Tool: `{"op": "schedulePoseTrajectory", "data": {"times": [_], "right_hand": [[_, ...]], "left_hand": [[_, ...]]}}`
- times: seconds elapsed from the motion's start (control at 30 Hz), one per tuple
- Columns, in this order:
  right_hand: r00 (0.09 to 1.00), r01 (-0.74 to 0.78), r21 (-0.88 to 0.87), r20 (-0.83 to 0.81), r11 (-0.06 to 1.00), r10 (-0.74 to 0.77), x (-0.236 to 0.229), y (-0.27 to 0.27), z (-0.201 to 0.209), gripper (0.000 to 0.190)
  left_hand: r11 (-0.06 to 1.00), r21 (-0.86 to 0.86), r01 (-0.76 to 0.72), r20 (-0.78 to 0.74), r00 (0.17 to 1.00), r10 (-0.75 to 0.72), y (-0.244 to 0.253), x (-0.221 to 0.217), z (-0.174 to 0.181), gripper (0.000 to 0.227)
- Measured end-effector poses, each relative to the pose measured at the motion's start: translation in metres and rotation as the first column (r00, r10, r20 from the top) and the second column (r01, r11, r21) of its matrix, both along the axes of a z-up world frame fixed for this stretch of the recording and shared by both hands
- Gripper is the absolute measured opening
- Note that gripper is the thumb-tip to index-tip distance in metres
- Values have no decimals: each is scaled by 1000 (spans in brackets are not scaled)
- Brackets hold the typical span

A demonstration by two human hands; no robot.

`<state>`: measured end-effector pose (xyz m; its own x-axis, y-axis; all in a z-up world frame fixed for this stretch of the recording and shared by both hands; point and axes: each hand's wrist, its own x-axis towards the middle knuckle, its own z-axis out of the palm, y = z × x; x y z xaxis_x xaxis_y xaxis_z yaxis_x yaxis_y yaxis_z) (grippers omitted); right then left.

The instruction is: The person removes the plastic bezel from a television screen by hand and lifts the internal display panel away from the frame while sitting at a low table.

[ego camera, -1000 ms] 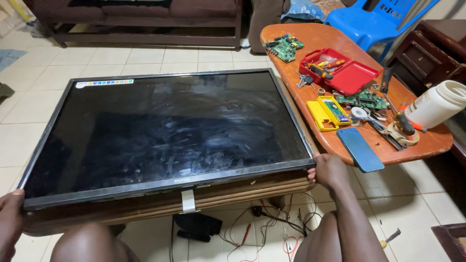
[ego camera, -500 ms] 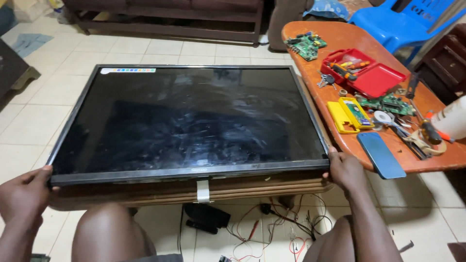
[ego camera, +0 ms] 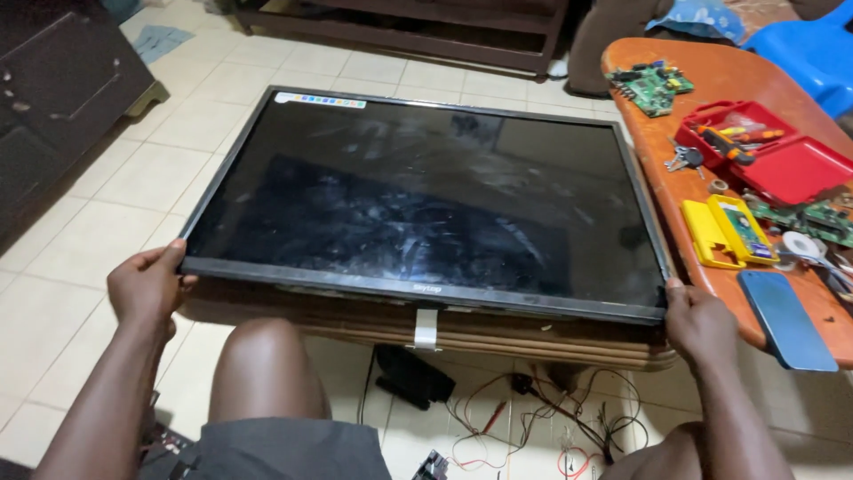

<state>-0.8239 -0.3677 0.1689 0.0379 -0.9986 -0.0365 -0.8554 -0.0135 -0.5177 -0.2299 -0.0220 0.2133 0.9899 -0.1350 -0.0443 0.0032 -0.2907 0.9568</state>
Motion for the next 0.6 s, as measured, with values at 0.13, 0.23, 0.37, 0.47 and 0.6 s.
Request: {"op": "schedulePoseTrajectory", "data": {"times": [0.13,0.23,0.37,0.47,0.6], "right_hand": [[998,22,-12,-51,1000,-22,-6,-9,-9,68],[999,42,-42,-1,998,-42,-4,-5,-7,64],[983,99,-37,159,994,-91,-4,3,0,65],[990,78,-61,122,995,-70,-6,3,-1,59],[974,120,-8,192,993,-116,1,16,13,55]], "left_hand": [[996,-39,-80,-170,983,72,-4,-18,23,23],[977,-189,-96,-167,984,64,-4,-25,39,18],[942,-316,-113,-277,961,22,-4,-39,66,14],[948,-297,-114,-283,959,27,-1,-43,75,19],[930,-346,-127,-310,951,15,-1,-44,84,13]]}}
